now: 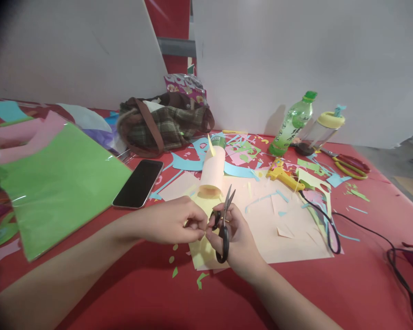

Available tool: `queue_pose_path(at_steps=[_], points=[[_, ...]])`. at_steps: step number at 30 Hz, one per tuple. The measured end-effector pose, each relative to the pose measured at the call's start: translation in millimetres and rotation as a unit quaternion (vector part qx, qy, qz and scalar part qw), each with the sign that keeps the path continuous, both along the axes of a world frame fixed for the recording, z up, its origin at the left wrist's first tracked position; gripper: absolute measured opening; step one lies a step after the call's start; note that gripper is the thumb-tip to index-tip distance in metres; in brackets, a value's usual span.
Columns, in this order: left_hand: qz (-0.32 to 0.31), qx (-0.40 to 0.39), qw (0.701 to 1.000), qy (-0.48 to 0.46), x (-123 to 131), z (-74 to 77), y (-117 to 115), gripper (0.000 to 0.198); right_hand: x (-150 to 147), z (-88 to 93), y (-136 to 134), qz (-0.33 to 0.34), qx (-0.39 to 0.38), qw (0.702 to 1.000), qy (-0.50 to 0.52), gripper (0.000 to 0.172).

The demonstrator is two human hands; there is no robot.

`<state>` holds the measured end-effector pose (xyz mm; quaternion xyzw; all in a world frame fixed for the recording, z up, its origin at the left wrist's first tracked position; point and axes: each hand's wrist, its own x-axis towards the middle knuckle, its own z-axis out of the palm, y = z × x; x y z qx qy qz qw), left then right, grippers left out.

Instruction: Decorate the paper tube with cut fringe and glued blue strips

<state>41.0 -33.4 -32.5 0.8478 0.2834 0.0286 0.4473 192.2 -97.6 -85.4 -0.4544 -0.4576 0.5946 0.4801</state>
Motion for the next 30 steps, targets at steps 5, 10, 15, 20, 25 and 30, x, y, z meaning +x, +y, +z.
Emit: queue_pose_path(at_steps=[5, 10, 15, 20, 25, 30], points=[[-0.033, 0.019, 0.999, 0.005, 0.0, 0.1, 0.9, 0.013, 1.3, 0.0, -0.3, 0.021, 0.001, 1.0, -0.015, 0.032], [-0.009, 0.0, 1.0, 0.006, 0.1, -1.2, 1.2, 0.011, 1.6, -0.8, 0.1, -0.019, 0.018, 1.0, 0.003, 0.033], [0.026, 0.026, 0.999, -0.017, 4.0, -3.4, 0.1, 0.014, 2.6, -6.9, 3.1, -0.089, 0.05, 0.994, 0.027, 0.034], [0.046, 0.063, 0.996, -0.042, 9.5, -7.8, -1.4, 0.019, 3.4, -9.3, 4.7, -0.118, 0.065, 0.99, 0.045, 0.034], [0.06, 0.063, 0.994, -0.062, 10.8, -8.3, -2.2, 0.017, 3.2, -9.6, 4.8, -0.113, 0.041, 0.992, 0.046, 0.034], [0.106, 0.047, 0.988, -0.098, 6.9, -0.4, 0.6, 0.017, 1.6, -7.8, 2.3, -0.032, 0.013, 0.999, 0.042, 0.032]])
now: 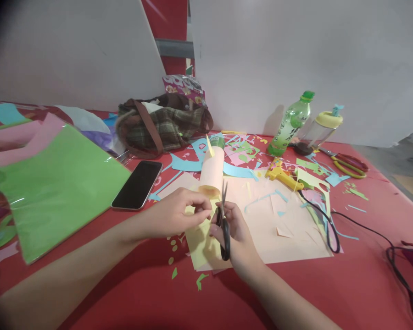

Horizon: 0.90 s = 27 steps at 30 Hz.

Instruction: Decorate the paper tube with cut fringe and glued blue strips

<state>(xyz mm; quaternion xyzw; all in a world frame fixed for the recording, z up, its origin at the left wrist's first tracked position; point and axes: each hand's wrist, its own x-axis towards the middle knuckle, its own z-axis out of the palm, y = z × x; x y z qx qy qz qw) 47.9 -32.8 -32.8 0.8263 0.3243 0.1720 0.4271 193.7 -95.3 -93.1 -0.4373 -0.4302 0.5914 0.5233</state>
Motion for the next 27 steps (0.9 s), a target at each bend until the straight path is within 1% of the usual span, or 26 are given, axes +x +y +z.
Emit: queue_pose_path(at_steps=[2, 5, 9, 13, 17, 27], points=[[0.029, 0.004, 0.999, -0.013, -2.0, 2.9, 1.2, 0.017, -0.4, 1.2, -1.8, 0.034, 0.001, 0.999, 0.003, 0.029], [0.063, 0.017, 0.997, -0.031, -4.0, 5.4, 2.1, 0.016, 0.3, 1.2, -3.8, 0.061, 0.01, 0.998, -0.007, 0.028], [0.07, 0.021, 0.997, -0.036, -3.4, 5.4, 1.2, 0.015, 2.4, -2.0, -4.0, 0.093, 0.035, 0.995, -0.015, 0.028], [0.062, 0.011, 0.997, -0.05, -1.4, 4.0, -0.5, 0.015, 2.6, -2.9, -3.0, 0.098, 0.037, 0.994, -0.014, 0.026], [0.067, 0.017, 0.996, -0.049, -0.9, 3.3, -1.1, 0.015, 2.0, -1.0, -3.0, 0.102, 0.034, 0.994, -0.015, 0.024], [0.075, 0.027, 0.996, -0.039, -0.3, 3.4, -1.4, 0.015, 2.5, 0.7, -4.5, 0.097, 0.028, 0.994, -0.026, 0.024]])
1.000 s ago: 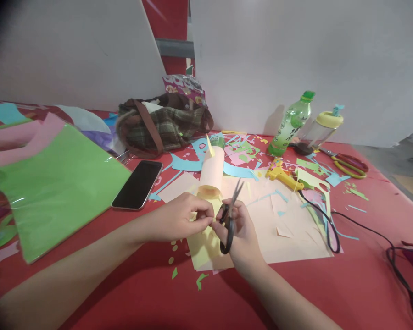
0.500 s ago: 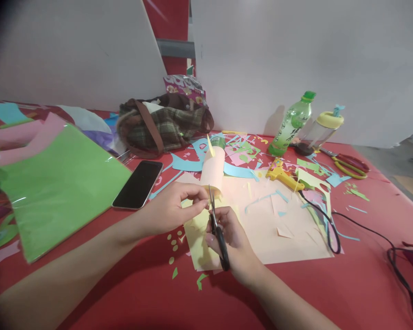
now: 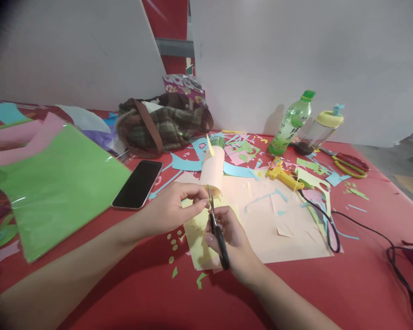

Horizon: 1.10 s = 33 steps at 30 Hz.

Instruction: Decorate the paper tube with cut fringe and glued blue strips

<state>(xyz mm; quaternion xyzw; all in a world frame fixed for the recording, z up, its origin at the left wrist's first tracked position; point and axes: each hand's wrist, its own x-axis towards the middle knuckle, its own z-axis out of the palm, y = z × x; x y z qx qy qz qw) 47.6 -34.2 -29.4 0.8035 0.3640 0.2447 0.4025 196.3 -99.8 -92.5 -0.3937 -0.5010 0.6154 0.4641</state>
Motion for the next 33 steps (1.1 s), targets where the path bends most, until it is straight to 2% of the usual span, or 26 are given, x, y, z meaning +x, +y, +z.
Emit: queue_pose_path(at_steps=[12, 19, 25, 33], points=[[0.016, -0.028, 0.999, -0.019, 3.4, -5.5, -2.7, 0.017, -0.3, -1.1, 0.7, -0.006, -0.004, 1.0, 0.012, 0.023], [0.026, -0.036, 0.998, -0.039, 5.3, -7.9, -5.5, 0.015, -1.9, 4.2, -1.5, -0.03, -0.019, 0.999, 0.009, 0.023], [0.023, -0.035, 0.999, -0.032, 4.8, -4.7, -4.4, 0.016, -0.7, 2.5, 0.4, -0.024, -0.006, 1.0, 0.004, 0.023], [-0.003, -0.022, 1.0, 0.014, -2.6, 1.7, 0.7, 0.018, -5.7, 5.9, 0.7, -0.067, -0.027, 0.997, 0.005, 0.025]])
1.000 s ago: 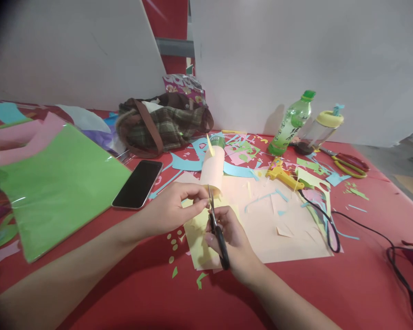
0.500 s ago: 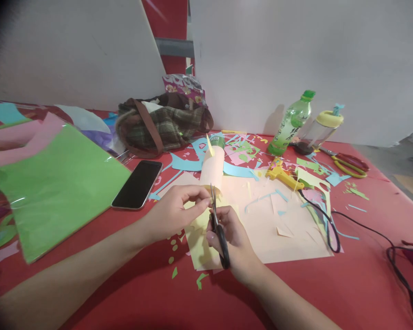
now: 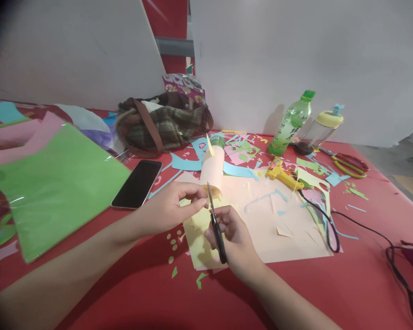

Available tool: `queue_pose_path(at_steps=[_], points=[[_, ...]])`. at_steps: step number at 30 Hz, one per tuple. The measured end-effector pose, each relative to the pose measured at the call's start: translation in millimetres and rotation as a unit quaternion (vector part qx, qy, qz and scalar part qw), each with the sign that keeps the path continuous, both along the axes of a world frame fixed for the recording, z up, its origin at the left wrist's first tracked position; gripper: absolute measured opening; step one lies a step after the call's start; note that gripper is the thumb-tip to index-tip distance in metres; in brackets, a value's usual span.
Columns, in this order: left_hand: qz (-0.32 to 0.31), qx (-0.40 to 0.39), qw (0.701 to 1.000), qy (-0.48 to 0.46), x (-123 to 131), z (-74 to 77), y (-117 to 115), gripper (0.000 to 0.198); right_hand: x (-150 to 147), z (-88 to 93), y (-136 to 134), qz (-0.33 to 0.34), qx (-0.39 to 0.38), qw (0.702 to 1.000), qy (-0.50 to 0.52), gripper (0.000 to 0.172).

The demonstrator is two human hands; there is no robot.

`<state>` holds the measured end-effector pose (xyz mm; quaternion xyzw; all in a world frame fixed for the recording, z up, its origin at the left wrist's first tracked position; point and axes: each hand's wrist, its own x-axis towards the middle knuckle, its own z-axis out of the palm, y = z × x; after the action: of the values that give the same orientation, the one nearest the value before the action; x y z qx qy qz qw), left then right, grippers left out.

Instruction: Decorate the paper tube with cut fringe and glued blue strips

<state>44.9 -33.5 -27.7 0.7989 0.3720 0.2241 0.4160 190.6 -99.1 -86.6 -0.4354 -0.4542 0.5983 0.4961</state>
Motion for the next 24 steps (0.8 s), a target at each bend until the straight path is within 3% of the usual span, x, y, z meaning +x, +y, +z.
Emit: queue_pose_path(at_steps=[10, 20, 24], points=[[-0.112, -0.03, 0.989, 0.088, 0.3, -2.6, -2.0, 0.015, 4.6, -3.5, 5.7, -0.075, 0.024, 0.996, 0.038, 0.032], [-0.145, -0.045, 0.984, 0.093, 0.7, -7.5, -2.1, 0.014, 2.5, -2.5, 3.9, -0.047, 0.018, 0.999, 0.021, 0.033], [-0.133, -0.045, 0.987, 0.079, 2.2, -7.6, -2.0, 0.015, 3.3, -2.4, 4.9, -0.078, 0.029, 0.996, 0.018, 0.032]])
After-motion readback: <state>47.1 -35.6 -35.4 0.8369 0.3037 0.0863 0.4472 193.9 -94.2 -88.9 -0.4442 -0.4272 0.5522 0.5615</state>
